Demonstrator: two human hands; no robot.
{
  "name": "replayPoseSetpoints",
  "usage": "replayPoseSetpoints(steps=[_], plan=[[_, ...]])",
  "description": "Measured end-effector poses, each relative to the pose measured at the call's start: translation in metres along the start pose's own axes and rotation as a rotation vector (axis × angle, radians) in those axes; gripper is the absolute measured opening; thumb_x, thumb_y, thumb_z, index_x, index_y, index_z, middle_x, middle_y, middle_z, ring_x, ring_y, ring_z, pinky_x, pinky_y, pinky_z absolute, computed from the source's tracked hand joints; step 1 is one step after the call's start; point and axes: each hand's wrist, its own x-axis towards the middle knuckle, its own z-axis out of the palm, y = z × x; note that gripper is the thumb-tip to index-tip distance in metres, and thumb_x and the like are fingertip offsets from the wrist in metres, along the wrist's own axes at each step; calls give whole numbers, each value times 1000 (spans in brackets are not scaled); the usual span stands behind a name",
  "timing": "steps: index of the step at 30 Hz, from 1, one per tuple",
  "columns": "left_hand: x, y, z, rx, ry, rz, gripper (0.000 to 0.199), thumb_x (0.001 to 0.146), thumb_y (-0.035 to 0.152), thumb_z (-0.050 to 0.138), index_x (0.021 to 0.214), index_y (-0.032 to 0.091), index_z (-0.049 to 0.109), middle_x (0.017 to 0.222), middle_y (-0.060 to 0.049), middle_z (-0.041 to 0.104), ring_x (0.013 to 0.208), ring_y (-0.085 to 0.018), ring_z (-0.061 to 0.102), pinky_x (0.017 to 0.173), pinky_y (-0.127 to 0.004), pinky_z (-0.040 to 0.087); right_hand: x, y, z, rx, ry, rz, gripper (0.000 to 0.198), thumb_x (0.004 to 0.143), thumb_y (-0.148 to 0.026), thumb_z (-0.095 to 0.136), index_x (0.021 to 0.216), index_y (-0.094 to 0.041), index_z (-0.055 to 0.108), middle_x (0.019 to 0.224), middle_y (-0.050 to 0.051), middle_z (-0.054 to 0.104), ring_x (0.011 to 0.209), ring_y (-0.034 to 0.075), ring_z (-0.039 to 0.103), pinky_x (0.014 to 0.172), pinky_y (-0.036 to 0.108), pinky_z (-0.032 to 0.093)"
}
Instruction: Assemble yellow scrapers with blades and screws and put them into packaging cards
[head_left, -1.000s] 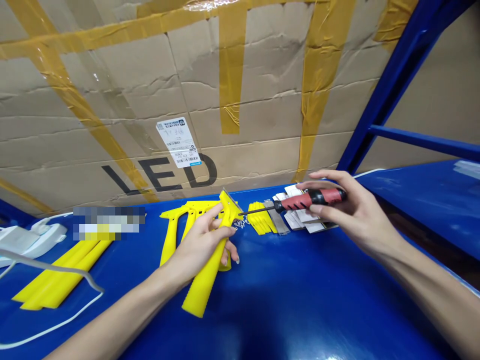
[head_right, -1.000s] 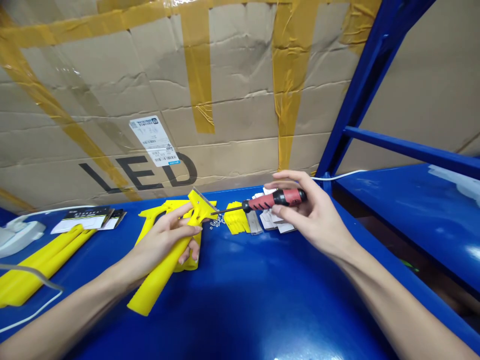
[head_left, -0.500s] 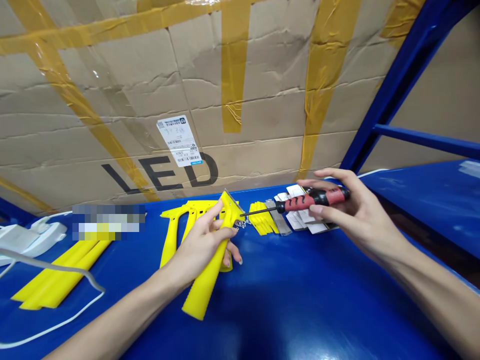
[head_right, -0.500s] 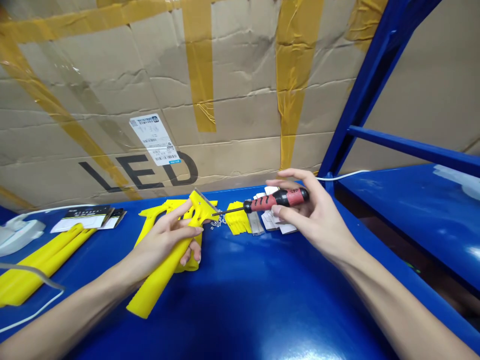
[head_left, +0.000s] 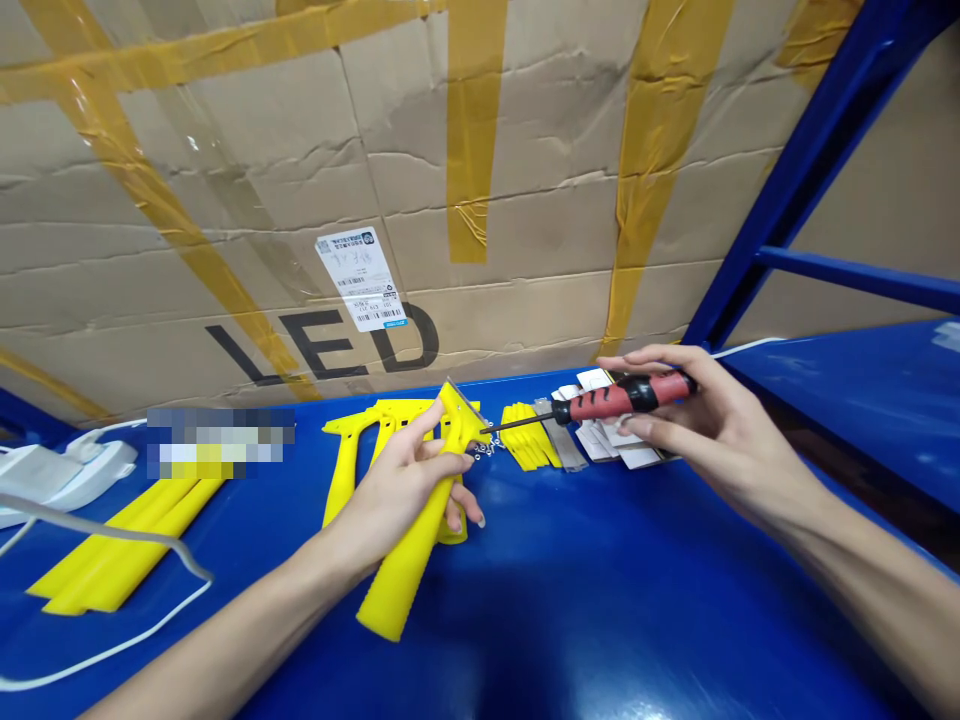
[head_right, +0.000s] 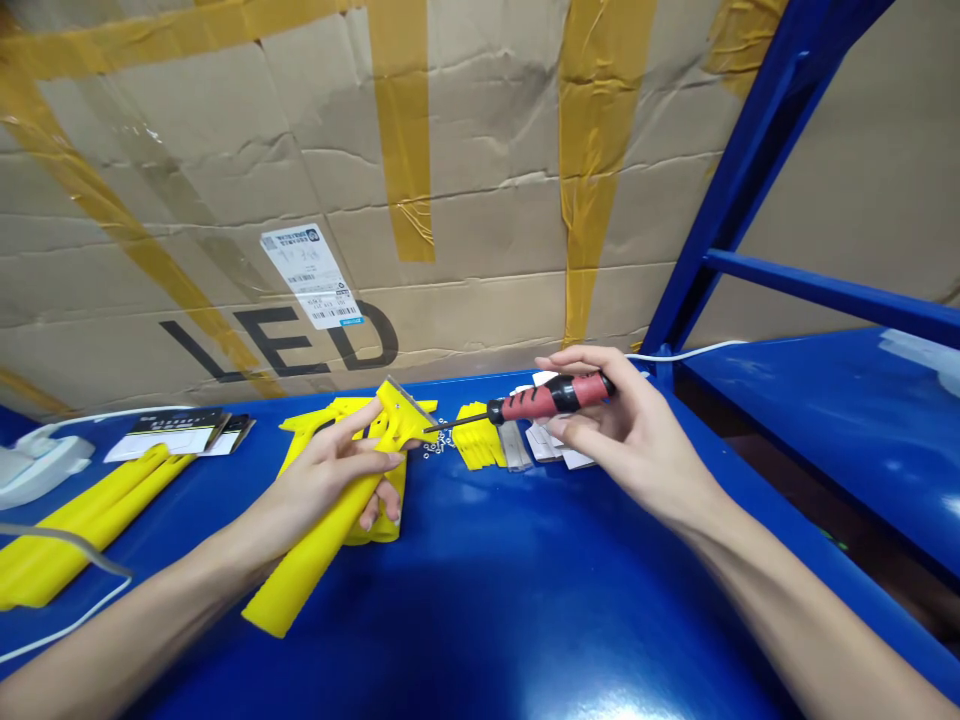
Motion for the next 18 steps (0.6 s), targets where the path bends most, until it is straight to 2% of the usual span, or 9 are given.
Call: replayPoseSetpoints(steps=[3,4,6,7,10,11,14,17,18], plan=[[0,0,1,-10,1,-5,102,84,16,63,160,4,-3,57,-7,72,42,-15,61,45,-20,45,0,1,1,-30,17,39,33,86,-46,71,110,-27,61,93,4,75,44,12,60,39,26,47],[-1,0,1,-13,6,-10,101,84,16,63,160,6,-3,57,-6,72,42,-15,61,45,-20,46,0,1,1,-45,28,19,33,84,-45,73,109,-26,61,94,4,75,44,12,60,39,26,48],[-1,0,3,-16,12,-27,100,84,16,63,160,8,-3,57,-4,71,41,-15,60,45,-20,46,0,2,0,-30,29,-54,42,76,-38,82,112,-27,61,101,4,74,58,15,69,51,29,57],[-2,0,3,-19,15,-34,99,85,15,62,160,9,-2,56,-4,70,41,-15,60,44,-20,46,0,3,0,-13,19,-69,44,76,-36,82,114,-29,60,98,2,74,62,17,70,53,29,58],[-2,-1,3,-25,28,-44,95,84,15,63,158,13,3,56,-1,69,39,-14,59,42,-21,45,0,4,-2,-68,19,-39,25,86,-41,72,105,-26,64,71,-2,69,43,12,60,38,24,47],[-2,-1,3,-22,35,-44,92,83,15,63,157,14,7,56,0,68,38,-14,58,42,-21,45,0,5,-2,-88,27,-51,22,87,-41,71,101,-25,65,74,-1,70,43,11,59,38,23,46],[-1,-2,2,-8,44,-41,80,83,17,64,149,18,20,55,3,65,37,-14,58,41,-21,45,0,4,-1,-39,-4,-105,30,80,-37,79,105,-27,66,99,3,73,65,17,71,52,27,57],[0,-4,1,4,34,-34,71,83,18,64,142,21,25,56,4,65,38,-14,58,42,-20,45,0,4,1,-52,-43,-43,28,87,-43,71,107,-25,63,88,3,73,51,14,66,44,27,53],[1,-4,1,10,33,-33,70,84,18,64,142,22,25,56,3,66,38,-14,58,42,-20,46,0,4,1,-81,-29,-56,28,87,-43,71,106,-24,64,91,4,73,51,13,65,45,26,54]])
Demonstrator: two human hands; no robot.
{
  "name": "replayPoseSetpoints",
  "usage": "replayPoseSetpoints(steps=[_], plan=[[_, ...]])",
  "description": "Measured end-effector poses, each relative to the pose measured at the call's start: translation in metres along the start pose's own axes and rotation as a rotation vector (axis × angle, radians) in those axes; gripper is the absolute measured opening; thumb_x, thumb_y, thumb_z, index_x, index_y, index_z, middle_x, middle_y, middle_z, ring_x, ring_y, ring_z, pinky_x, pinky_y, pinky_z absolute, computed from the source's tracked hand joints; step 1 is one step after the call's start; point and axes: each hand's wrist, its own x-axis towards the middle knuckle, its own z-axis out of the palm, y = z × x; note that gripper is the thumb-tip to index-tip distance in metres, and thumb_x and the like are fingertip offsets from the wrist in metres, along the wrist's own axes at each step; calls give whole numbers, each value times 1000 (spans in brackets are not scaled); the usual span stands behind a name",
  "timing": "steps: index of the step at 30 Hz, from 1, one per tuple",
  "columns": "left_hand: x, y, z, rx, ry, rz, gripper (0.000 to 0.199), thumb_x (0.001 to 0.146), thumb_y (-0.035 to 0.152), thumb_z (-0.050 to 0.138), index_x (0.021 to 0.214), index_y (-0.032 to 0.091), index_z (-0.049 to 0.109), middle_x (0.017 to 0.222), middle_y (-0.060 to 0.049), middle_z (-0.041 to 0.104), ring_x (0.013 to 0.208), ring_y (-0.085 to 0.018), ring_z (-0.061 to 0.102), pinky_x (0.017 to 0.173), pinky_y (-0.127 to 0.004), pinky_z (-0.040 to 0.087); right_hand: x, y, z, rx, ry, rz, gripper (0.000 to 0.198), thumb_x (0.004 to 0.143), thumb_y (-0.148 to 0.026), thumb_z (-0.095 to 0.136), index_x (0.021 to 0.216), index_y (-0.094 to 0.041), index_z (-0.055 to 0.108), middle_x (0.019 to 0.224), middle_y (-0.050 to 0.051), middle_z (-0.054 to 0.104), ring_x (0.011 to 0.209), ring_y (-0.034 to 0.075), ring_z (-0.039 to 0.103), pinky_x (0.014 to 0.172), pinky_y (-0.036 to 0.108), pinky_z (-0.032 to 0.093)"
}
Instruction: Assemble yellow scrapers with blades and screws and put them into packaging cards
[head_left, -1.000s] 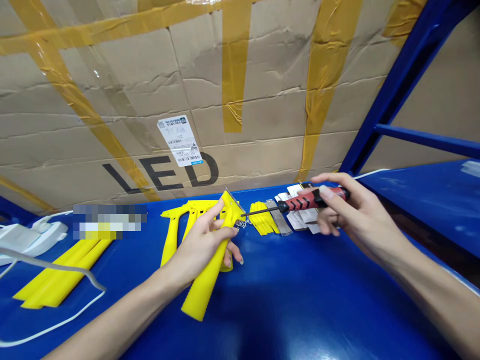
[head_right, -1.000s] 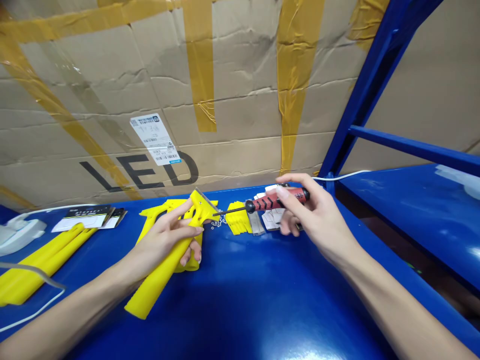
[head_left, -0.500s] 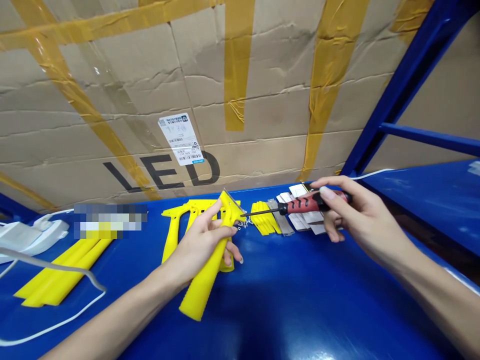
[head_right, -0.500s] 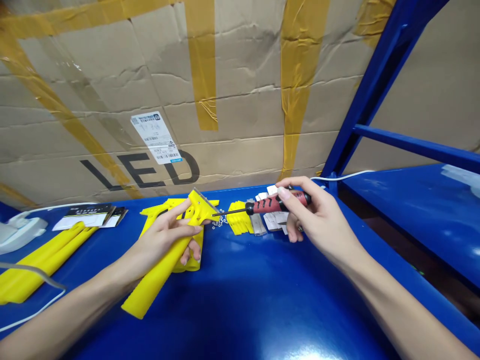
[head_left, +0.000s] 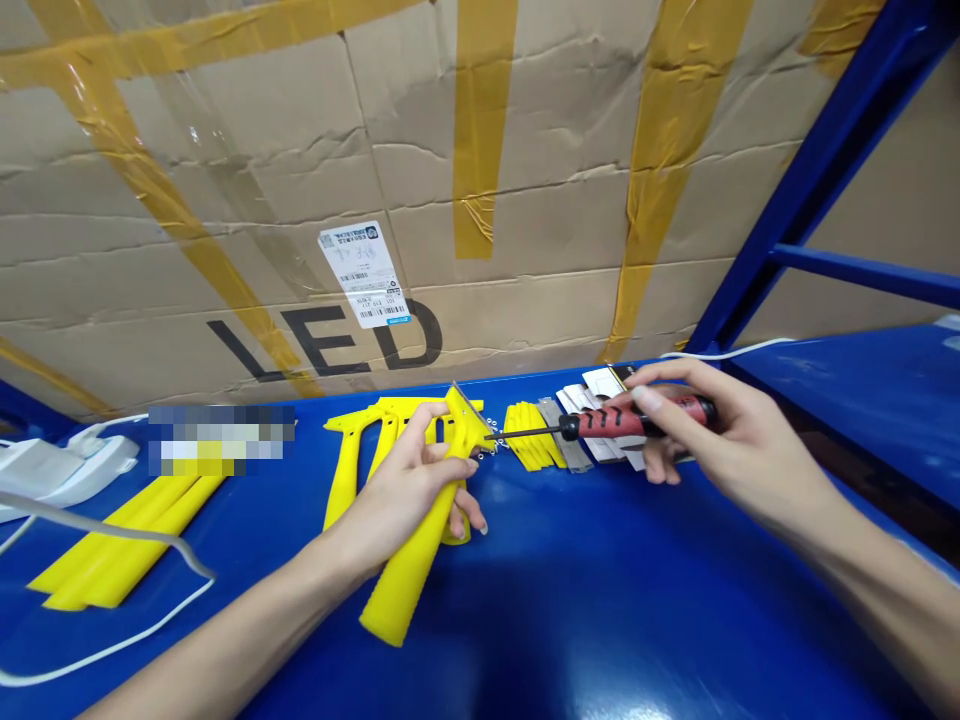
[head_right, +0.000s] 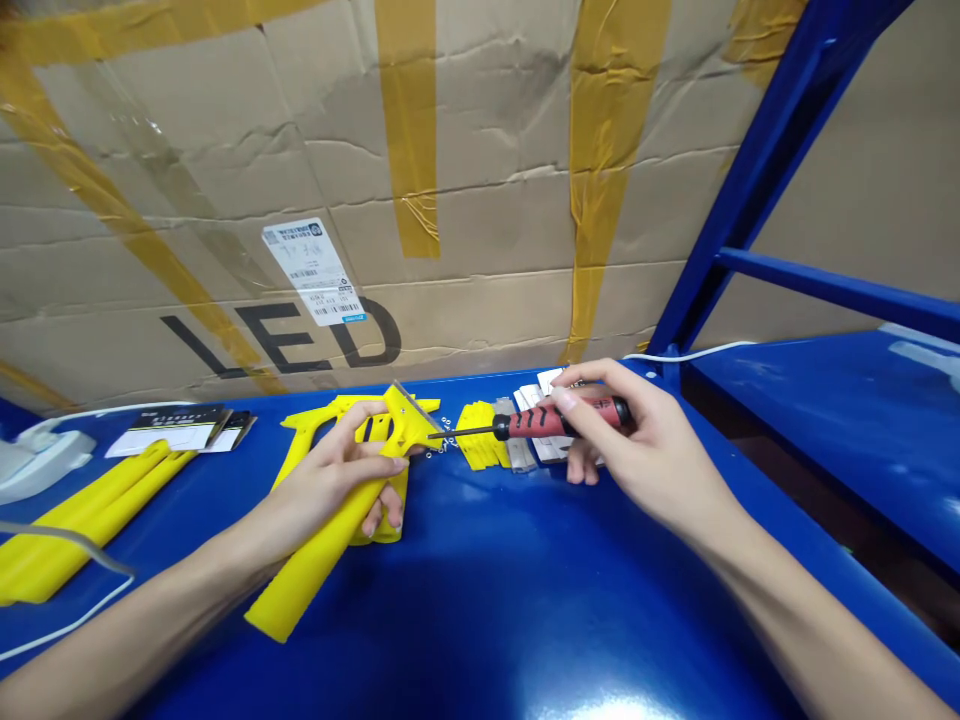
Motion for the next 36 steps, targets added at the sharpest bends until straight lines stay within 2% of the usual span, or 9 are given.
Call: replayPoseSetpoints(steps=[3,6,10,13,17,21,25,29,36], plan=[[1,-1,-1,28,1,-2,68,85,19,63,142,22,25,54,1,67,40,-15,60,43,-20,46,0,1,0,-4,15,-73,37,79,-36,80,110,-26,63,102,4,72,66,15,70,56,28,60],[1,-1,-2,30,-3,-10,65,85,19,63,140,22,28,53,1,67,40,-15,60,43,-19,45,0,2,0,2,-6,-11,28,86,-40,73,109,-26,64,77,-2,69,46,11,60,40,23,51],[1,0,-1,-13,2,-23,64,84,18,65,139,23,30,56,3,66,40,-13,59,42,-19,45,-1,1,-1,33,25,-78,37,78,-34,81,110,-27,64,112,4,71,65,14,70,56,28,61],[0,2,-1,-10,14,-26,64,84,16,65,139,21,32,57,1,68,41,-13,61,45,-19,46,-1,0,-1,32,8,1,35,84,-40,74,115,-28,61,100,4,74,51,13,65,46,28,57],[-3,7,-1,-13,43,-38,66,86,15,64,142,20,31,58,-1,70,46,-15,64,50,-20,50,-1,-2,0,-29,56,-56,46,78,-37,81,118,-28,59,112,6,73,80,19,73,64,29,63],[-3,8,-1,-34,39,-53,65,85,14,66,140,22,33,62,0,70,48,-15,67,51,-20,51,-2,-5,2,9,34,17,43,86,-41,73,122,-27,55,74,-2,71,45,13,61,42,26,54],[-1,6,-1,-67,47,-81,63,84,12,67,137,24,35,76,-1,72,49,-15,69,49,-20,52,-4,-5,3,49,40,-42,57,75,-33,82,125,-32,54,113,5,72,63,18,72,56,32,63],[1,4,-1,-88,23,-71,62,83,11,66,135,25,34,83,-2,70,61,-23,76,53,-23,56,-5,-3,2,19,72,-25,49,77,-31,81,121,-32,59,103,3,74,50,15,66,45,30,59],[2,5,-4,-127,-8,-64,59,84,10,64,132,27,34,78,1,65,67,-28,78,57,-27,60,-5,-4,-3,110,124,-72,33,79,-24,80,109,-29,68,101,4,75,61,17,70,59,33,63]])
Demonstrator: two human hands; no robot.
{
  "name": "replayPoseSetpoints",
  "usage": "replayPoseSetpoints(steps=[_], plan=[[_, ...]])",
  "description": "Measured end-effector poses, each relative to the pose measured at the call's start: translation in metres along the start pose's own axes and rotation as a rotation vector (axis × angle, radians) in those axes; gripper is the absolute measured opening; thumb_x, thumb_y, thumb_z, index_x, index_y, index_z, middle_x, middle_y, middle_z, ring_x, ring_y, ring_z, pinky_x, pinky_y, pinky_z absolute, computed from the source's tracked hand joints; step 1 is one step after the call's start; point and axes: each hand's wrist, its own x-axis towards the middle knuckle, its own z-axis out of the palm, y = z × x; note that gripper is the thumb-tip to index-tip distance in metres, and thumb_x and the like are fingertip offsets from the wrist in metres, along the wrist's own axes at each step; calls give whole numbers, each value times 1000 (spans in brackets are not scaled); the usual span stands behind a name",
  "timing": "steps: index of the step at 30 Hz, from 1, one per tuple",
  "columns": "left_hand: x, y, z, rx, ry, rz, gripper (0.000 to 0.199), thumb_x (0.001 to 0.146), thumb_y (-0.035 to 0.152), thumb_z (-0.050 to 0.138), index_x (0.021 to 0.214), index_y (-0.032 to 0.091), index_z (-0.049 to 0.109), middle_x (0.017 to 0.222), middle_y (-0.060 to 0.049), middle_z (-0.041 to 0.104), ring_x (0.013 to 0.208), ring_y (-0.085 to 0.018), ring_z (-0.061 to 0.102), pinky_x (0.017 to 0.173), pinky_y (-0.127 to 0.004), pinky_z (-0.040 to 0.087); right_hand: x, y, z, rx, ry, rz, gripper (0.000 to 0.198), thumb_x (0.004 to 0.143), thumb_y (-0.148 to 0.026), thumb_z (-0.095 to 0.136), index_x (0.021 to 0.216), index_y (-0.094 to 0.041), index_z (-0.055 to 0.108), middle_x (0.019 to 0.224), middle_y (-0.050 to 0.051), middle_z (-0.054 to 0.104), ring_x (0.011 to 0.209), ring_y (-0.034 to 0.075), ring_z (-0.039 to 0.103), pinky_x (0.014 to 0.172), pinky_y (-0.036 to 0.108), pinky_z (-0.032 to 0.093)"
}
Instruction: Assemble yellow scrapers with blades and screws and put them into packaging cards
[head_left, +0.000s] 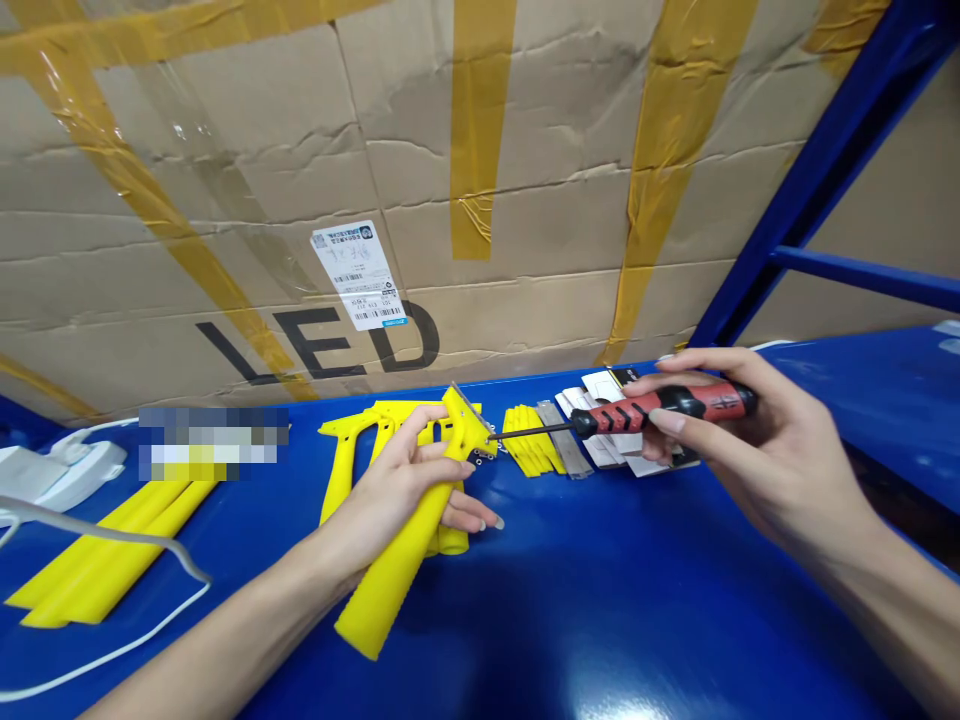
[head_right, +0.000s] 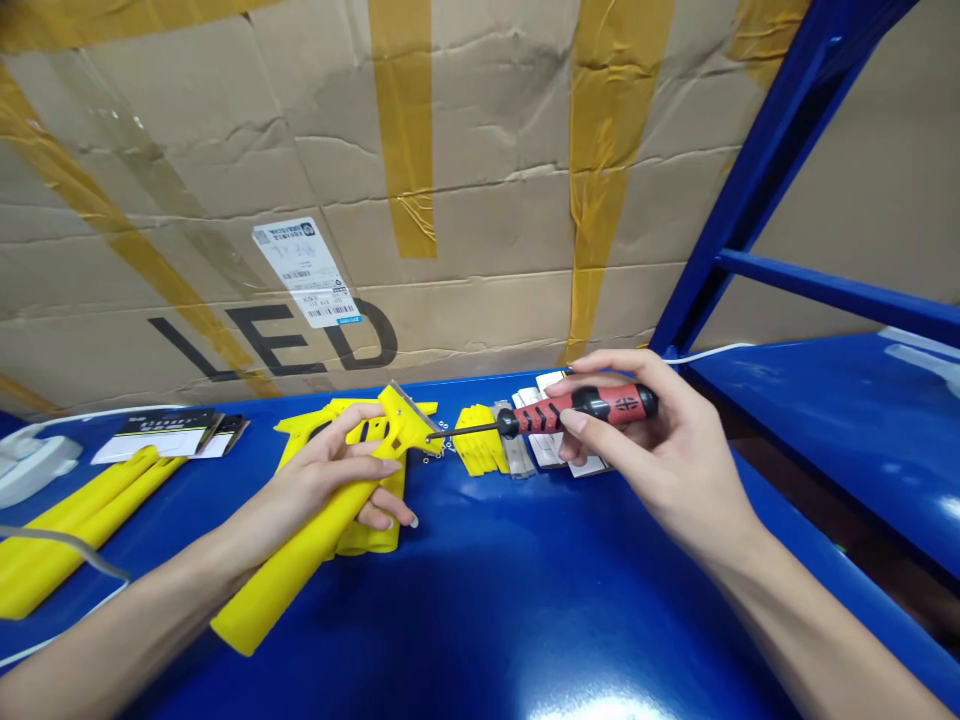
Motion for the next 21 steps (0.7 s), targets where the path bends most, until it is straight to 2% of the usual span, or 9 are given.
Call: replayPoseSetpoints(steps=[5,10,16,21], plan=[[-3,0,3,10,0,-7,56,86,11,63,132,28,35,86,1,63,67,-27,78,56,-27,59,1,-2,5,113,70,-12,29,79,-22,80,104,-30,67,99,2,75,59,17,69,56,33,61],[-2,-1,6,17,-21,-14,58,86,12,64,132,30,33,95,0,59,65,-26,77,56,-27,59,-1,-1,10,148,41,-18,28,80,-19,79,103,-29,67,101,2,74,59,16,69,55,32,61],[-2,-5,2,30,-51,-9,56,86,15,65,130,30,32,93,0,58,63,-25,77,53,-26,57,-1,0,11,150,38,-26,28,80,-19,78,104,-29,66,104,3,75,60,16,69,56,33,62],[-1,-8,1,30,-94,22,51,85,19,67,121,30,32,91,1,59,61,-25,76,50,-26,56,1,-1,14,177,48,44,25,80,-24,80,101,-27,66,99,2,76,54,16,68,51,33,61]])
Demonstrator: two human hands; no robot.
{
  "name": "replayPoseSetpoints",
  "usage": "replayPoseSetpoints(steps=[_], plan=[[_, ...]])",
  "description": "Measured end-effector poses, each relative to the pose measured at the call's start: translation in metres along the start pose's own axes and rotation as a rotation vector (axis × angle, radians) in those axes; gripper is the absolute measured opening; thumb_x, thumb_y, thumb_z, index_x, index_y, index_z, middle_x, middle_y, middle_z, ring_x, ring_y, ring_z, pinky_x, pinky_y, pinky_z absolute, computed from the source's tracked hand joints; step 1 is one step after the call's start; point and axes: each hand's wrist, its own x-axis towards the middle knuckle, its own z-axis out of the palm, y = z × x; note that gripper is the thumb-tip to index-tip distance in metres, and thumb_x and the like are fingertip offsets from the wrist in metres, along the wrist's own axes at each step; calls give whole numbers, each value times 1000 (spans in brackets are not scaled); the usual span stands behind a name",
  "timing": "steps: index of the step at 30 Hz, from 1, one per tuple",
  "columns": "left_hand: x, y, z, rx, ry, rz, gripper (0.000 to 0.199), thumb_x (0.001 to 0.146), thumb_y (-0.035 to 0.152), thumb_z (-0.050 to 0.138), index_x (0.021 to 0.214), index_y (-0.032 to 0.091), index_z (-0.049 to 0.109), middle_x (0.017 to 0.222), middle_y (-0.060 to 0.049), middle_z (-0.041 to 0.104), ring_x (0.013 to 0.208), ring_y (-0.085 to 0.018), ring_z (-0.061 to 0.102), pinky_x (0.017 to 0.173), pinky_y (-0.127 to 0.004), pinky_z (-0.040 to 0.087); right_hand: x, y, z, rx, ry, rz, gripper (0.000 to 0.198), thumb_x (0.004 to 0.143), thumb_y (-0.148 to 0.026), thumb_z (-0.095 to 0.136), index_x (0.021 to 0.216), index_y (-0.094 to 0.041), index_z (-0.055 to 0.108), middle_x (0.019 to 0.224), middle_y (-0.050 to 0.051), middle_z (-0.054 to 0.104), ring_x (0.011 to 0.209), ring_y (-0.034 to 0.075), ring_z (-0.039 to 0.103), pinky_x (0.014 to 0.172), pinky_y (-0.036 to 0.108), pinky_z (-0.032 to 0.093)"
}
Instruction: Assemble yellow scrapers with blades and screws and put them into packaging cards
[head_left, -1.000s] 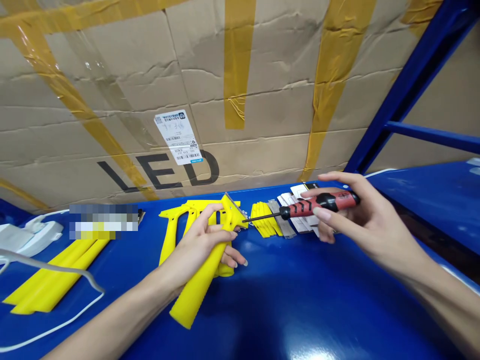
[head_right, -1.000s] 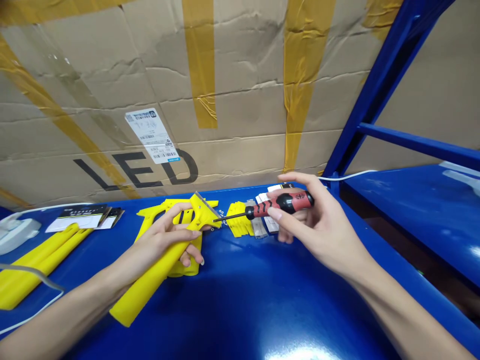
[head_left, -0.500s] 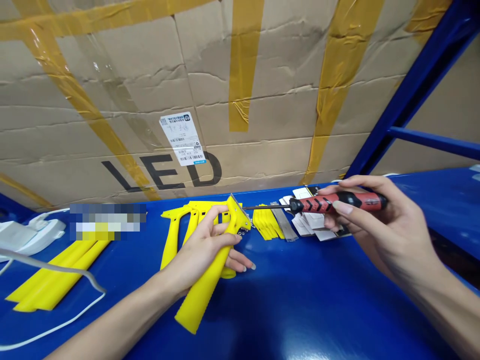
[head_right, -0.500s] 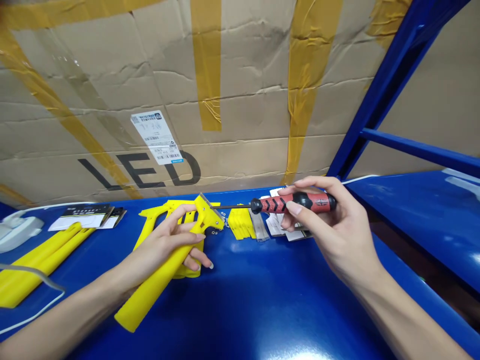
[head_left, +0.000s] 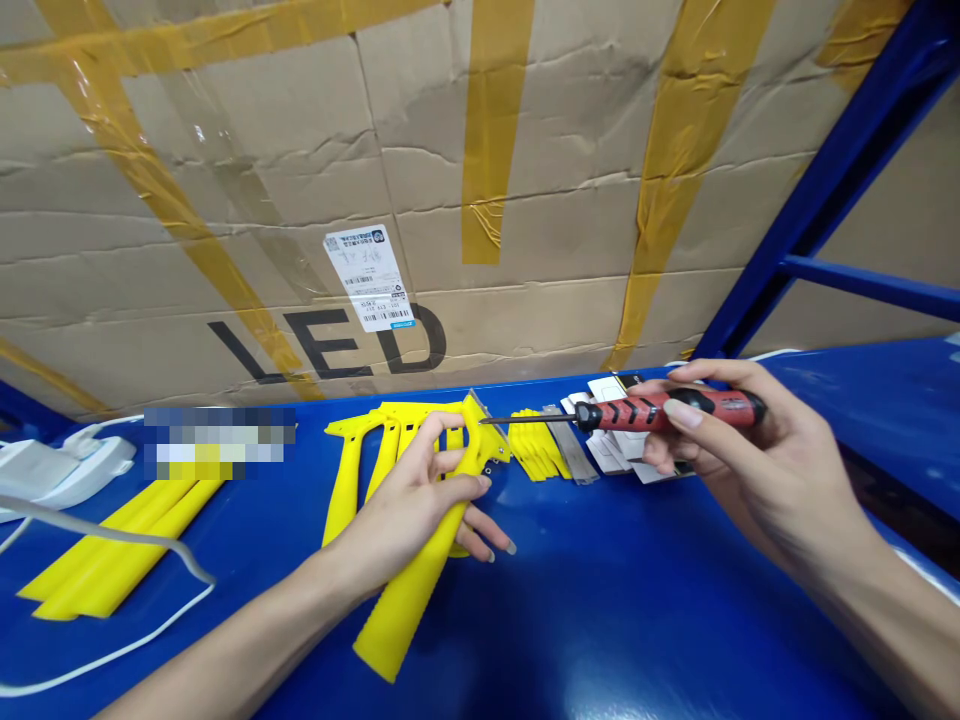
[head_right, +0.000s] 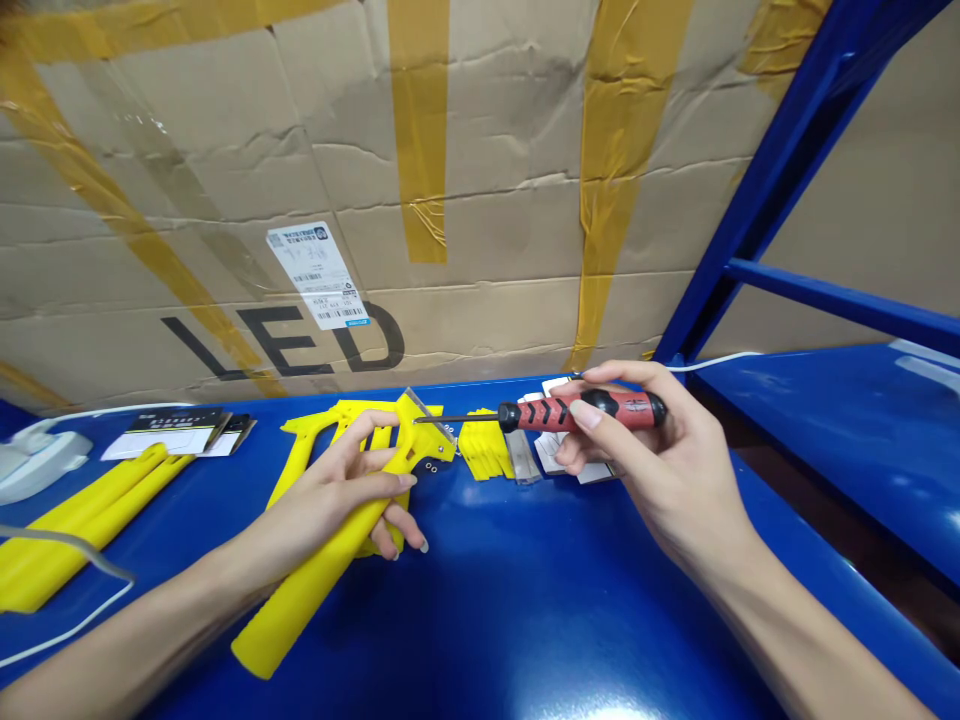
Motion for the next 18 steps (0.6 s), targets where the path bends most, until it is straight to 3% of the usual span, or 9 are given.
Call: replayPoseSetpoints(steps=[7,11,13,14,16,18], plan=[[1,-1,1,13,-2,20,48,87,19,66,119,30,31,92,1,59,60,-25,76,48,-25,56,-3,1,-2,-92,-30,-25,28,79,-27,80,103,-30,67,93,1,75,60,20,73,58,34,64],[-1,0,4,44,21,51,48,86,19,65,118,29,31,90,2,58,58,-24,75,46,-26,57,-4,-4,-4,-398,33,-68,19,86,-43,72,93,-25,67,53,-3,63,39,17,60,40,29,51],[-3,1,6,70,47,82,47,86,20,65,118,28,31,91,1,58,57,-23,74,45,-27,57,-4,-6,-4,-508,22,-92,20,91,-45,66,89,-25,67,46,-5,55,34,13,51,37,27,43],[-4,1,6,82,57,91,47,86,20,65,119,28,31,93,0,58,57,-22,74,45,-27,58,-4,-7,-5,-516,13,-130,17,90,-42,68,89,-25,67,54,-4,60,39,12,54,41,27,45],[-5,2,7,93,71,89,48,86,21,65,120,27,31,95,-1,58,55,-22,73,44,-27,57,-3,-8,-4,-482,-8,-229,15,83,-34,76,90,-26,66,83,1,71,68,16,68,58,27,54],[-5,1,8,85,68,70,52,87,20,64,125,28,30,98,-2,57,56,-22,74,45,-27,57,-2,-9,-3,-418,-38,-268,22,80,-30,79,97,-27,64,110,4,71,86,18,71,66,28,58]])
